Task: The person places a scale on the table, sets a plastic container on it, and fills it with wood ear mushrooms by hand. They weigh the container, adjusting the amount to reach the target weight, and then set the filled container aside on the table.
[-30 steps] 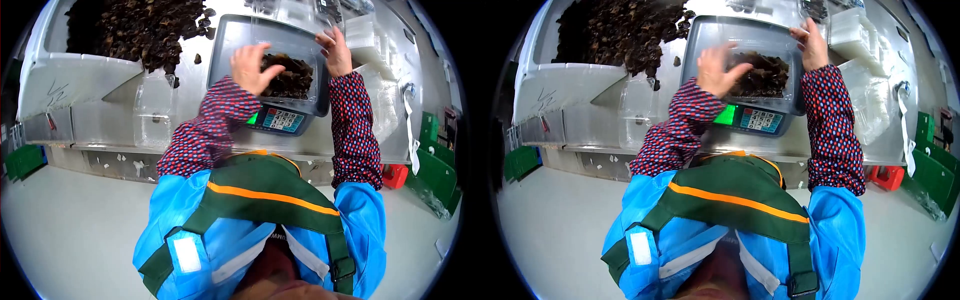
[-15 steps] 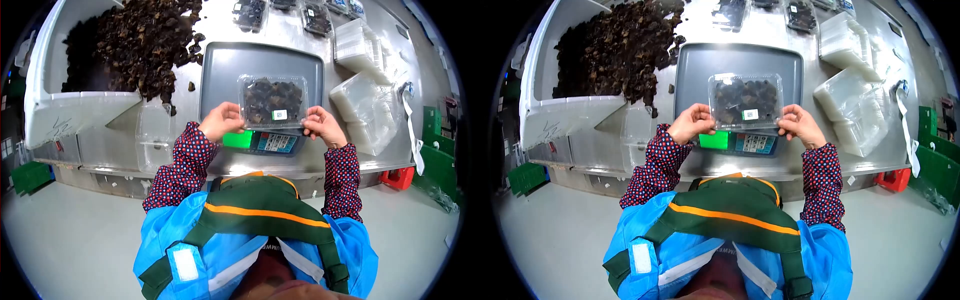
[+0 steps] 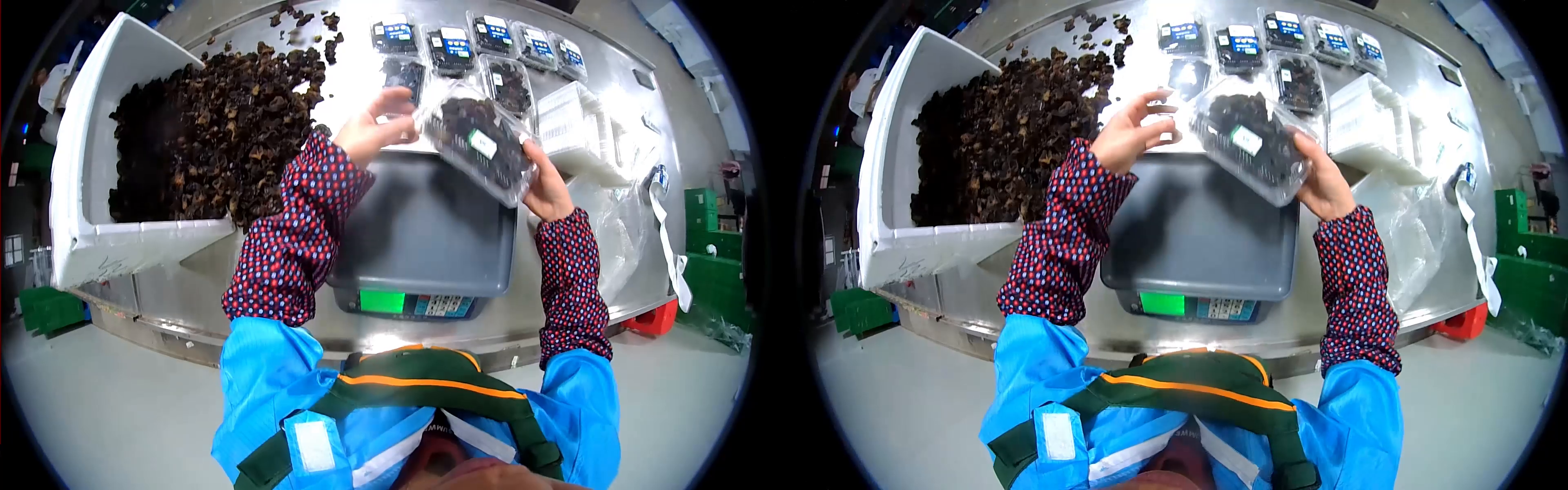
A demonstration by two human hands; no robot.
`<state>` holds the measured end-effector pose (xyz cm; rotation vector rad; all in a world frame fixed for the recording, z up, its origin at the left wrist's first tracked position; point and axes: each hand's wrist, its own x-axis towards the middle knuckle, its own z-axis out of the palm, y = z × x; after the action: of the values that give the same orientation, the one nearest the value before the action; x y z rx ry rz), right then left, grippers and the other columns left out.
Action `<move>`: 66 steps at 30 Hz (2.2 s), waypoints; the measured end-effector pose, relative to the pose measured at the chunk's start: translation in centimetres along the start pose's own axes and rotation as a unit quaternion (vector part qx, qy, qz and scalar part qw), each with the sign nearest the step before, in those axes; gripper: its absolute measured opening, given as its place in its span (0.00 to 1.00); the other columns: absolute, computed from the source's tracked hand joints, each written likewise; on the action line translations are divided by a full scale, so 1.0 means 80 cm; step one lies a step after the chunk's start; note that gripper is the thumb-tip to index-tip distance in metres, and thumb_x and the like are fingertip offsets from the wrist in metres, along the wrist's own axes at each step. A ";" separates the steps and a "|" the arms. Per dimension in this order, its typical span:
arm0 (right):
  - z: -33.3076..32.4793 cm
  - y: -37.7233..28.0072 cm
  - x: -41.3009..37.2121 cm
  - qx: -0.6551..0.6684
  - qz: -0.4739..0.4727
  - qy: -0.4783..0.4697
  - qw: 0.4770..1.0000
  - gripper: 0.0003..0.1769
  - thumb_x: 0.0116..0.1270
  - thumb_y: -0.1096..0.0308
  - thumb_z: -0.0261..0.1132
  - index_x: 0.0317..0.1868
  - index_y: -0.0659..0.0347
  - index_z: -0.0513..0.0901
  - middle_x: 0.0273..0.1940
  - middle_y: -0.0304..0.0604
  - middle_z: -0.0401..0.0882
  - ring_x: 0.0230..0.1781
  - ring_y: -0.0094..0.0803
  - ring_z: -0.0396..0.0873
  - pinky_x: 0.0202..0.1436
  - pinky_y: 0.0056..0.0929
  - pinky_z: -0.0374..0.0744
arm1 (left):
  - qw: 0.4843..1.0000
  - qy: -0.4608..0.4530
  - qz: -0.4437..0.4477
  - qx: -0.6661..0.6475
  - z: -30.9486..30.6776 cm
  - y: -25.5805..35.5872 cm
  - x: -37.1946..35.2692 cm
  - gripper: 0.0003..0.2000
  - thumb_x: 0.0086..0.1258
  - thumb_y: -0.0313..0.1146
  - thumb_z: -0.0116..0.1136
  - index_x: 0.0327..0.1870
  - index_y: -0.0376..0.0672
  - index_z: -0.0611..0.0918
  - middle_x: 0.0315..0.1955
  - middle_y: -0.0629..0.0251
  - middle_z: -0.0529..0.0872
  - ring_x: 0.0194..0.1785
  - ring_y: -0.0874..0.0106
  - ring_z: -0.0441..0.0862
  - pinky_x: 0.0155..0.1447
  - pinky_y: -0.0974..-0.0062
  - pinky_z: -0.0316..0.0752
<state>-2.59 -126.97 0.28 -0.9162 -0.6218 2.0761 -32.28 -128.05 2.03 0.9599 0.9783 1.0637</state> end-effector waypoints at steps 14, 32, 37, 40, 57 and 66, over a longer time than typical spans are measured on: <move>-0.236 0.003 0.261 -0.432 -0.089 0.541 0.716 0.28 0.57 0.56 0.61 0.53 0.66 0.71 0.51 0.49 0.75 0.42 0.41 0.75 0.47 0.45 0.74 | 0.965 0.249 0.009 0.081 -0.103 -0.016 -0.057 0.12 0.65 0.25 0.55 0.48 0.35 0.75 0.32 0.68 0.79 0.33 0.80 0.75 0.38 0.82 0.72; -0.017 -0.030 0.001 -0.008 -0.020 0.135 0.991 0.13 0.62 0.65 0.59 0.45 0.62 0.75 0.39 0.42 0.79 0.38 0.30 0.78 0.43 0.31 0.78 | 0.921 0.360 0.055 0.137 -0.056 -0.067 -0.221 0.07 0.65 0.24 0.55 0.43 0.36 0.77 0.36 0.68 0.79 0.38 0.81 0.76 0.43 0.82 0.74; 0.005 0.077 -0.068 -0.190 0.025 0.163 0.968 0.16 0.59 0.65 0.65 0.45 0.64 0.74 0.36 0.37 0.76 0.34 0.23 0.74 0.37 0.21 0.74 | 0.939 0.283 0.088 0.178 -0.021 -0.061 -0.226 0.09 0.65 0.25 0.55 0.45 0.36 0.76 0.39 0.67 0.80 0.40 0.79 0.77 0.46 0.81 0.74; 0.009 0.092 -0.110 -0.487 -0.156 0.221 0.831 0.28 0.64 0.56 0.61 0.57 0.66 0.67 0.56 0.47 0.68 0.57 0.32 0.66 0.61 0.29 0.64 | 0.893 0.336 0.162 0.252 -0.017 -0.053 -0.260 0.11 0.65 0.25 0.56 0.47 0.37 0.76 0.36 0.68 0.79 0.38 0.81 0.76 0.42 0.83 0.74; -0.026 0.160 -0.235 0.001 -0.122 0.281 0.952 0.15 0.64 0.69 0.58 0.50 0.64 0.72 0.48 0.44 0.75 0.46 0.32 0.73 0.53 0.33 0.72 | 0.886 0.266 0.261 0.276 0.023 -0.024 -0.319 0.07 0.60 0.23 0.61 0.38 0.36 0.80 0.31 0.67 0.82 0.32 0.81 0.79 0.37 0.85 0.73; 0.001 0.152 -0.203 -0.075 -0.098 0.246 0.961 0.18 0.63 0.69 0.60 0.53 0.65 0.71 0.45 0.43 0.75 0.43 0.30 0.73 0.46 0.30 0.74 | 0.785 0.028 0.319 0.531 0.079 -0.071 -0.263 0.14 0.60 0.32 0.60 0.45 0.37 0.79 0.38 0.59 0.82 0.46 0.66 0.78 0.51 0.72 0.72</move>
<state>-0.87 -147.06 -1.41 -1.3426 -0.5750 1.5559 -28.99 -150.47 1.78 2.3300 1.3687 1.0415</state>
